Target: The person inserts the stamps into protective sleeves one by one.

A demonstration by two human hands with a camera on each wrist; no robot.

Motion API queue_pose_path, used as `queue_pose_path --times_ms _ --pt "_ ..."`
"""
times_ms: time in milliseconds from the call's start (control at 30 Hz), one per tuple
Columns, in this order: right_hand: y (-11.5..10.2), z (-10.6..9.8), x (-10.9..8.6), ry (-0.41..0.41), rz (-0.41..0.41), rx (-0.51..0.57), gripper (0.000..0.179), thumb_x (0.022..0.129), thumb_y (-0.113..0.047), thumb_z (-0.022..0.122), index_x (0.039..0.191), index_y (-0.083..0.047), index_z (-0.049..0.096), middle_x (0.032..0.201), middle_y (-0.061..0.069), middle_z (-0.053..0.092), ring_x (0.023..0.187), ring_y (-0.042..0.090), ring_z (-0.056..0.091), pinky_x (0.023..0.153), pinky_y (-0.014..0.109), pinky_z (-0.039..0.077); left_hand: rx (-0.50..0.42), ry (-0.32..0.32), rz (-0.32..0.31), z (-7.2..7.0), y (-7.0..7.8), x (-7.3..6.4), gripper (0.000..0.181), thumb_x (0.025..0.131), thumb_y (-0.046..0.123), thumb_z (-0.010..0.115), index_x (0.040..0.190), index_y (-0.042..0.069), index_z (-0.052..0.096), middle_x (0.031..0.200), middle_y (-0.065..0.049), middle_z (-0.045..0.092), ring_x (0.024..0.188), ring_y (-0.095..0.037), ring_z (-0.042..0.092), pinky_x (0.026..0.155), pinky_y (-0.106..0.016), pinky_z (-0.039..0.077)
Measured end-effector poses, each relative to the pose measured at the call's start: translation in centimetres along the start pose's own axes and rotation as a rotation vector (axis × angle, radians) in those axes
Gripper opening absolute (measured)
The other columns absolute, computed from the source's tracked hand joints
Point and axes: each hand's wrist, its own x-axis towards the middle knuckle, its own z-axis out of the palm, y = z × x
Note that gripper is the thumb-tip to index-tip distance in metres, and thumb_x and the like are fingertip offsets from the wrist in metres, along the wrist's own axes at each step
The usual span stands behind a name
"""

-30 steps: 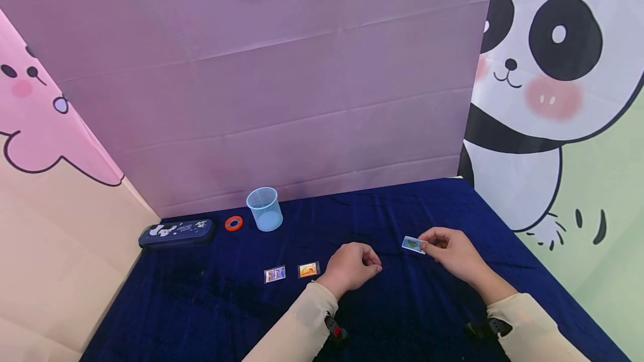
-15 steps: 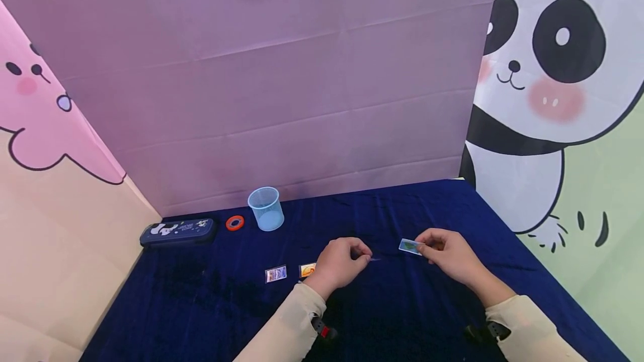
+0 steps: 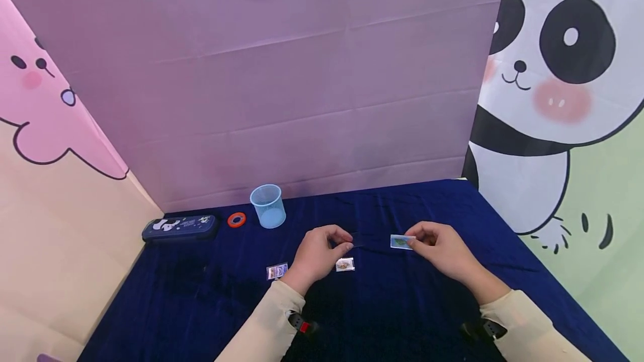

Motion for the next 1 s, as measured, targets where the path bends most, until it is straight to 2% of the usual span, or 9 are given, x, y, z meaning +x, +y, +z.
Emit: queue_pose_path --times_ms 133,300,467,833,1000 --pt "-0.7 0.4 0.5 -0.017 -0.012 0.012 0.007 0.100 -0.017 0.073 0.107 -0.015 0.074 0.083 0.003 0.063 0.062 0.016 0.051 0.052 0.028 0.040 0.008 0.032 -0.003 -1.0 -0.2 -0.3 0.005 0.100 0.032 0.075 0.099 0.027 0.076 0.092 0.016 0.070 0.062 -0.009 0.055 0.056 -0.029 0.048" --pt "-1.9 0.9 1.2 -0.033 -0.030 0.025 0.007 0.100 -0.019 0.074 0.106 -0.016 0.075 0.084 0.002 0.062 0.062 0.016 0.051 0.052 0.029 0.040 -0.032 0.029 -0.032 -2.5 0.1 -0.8 0.004 0.101 0.033 0.073 0.099 0.030 0.075 0.086 0.009 0.069 0.052 -0.015 0.056 0.049 -0.032 0.049" --pt "-3.2 1.5 1.7 -0.052 -0.050 0.037 0.006 0.100 -0.018 0.073 0.106 -0.017 0.075 0.082 0.002 0.062 0.059 0.016 0.048 0.050 0.029 0.039 0.011 0.058 -0.015 -3.8 0.3 -1.3 0.004 0.100 0.034 0.073 0.099 0.032 0.076 0.094 0.015 0.069 0.062 -0.015 0.054 0.053 -0.031 0.045" --pt "-5.8 3.3 2.7 -0.085 -0.111 0.097 0.005 0.100 -0.017 0.072 0.105 -0.019 0.074 0.075 0.002 0.058 0.058 0.015 0.046 0.051 0.028 0.038 -0.015 0.081 0.020 -5.9 0.1 -2.6 0.009 0.099 0.026 0.075 0.105 0.023 0.081 0.098 0.013 0.074 0.059 -0.015 0.052 0.051 -0.030 0.045" --pt "-7.1 4.0 3.2 -0.115 -0.132 0.111 0.005 0.101 -0.019 0.072 0.105 -0.017 0.074 0.076 0.003 0.060 0.059 0.015 0.047 0.052 0.029 0.038 -0.038 0.114 0.037 -6.8 0.4 -3.1 0.008 0.098 0.022 0.077 0.105 0.022 0.079 0.098 0.012 0.075 0.064 -0.015 0.054 0.056 -0.029 0.045"
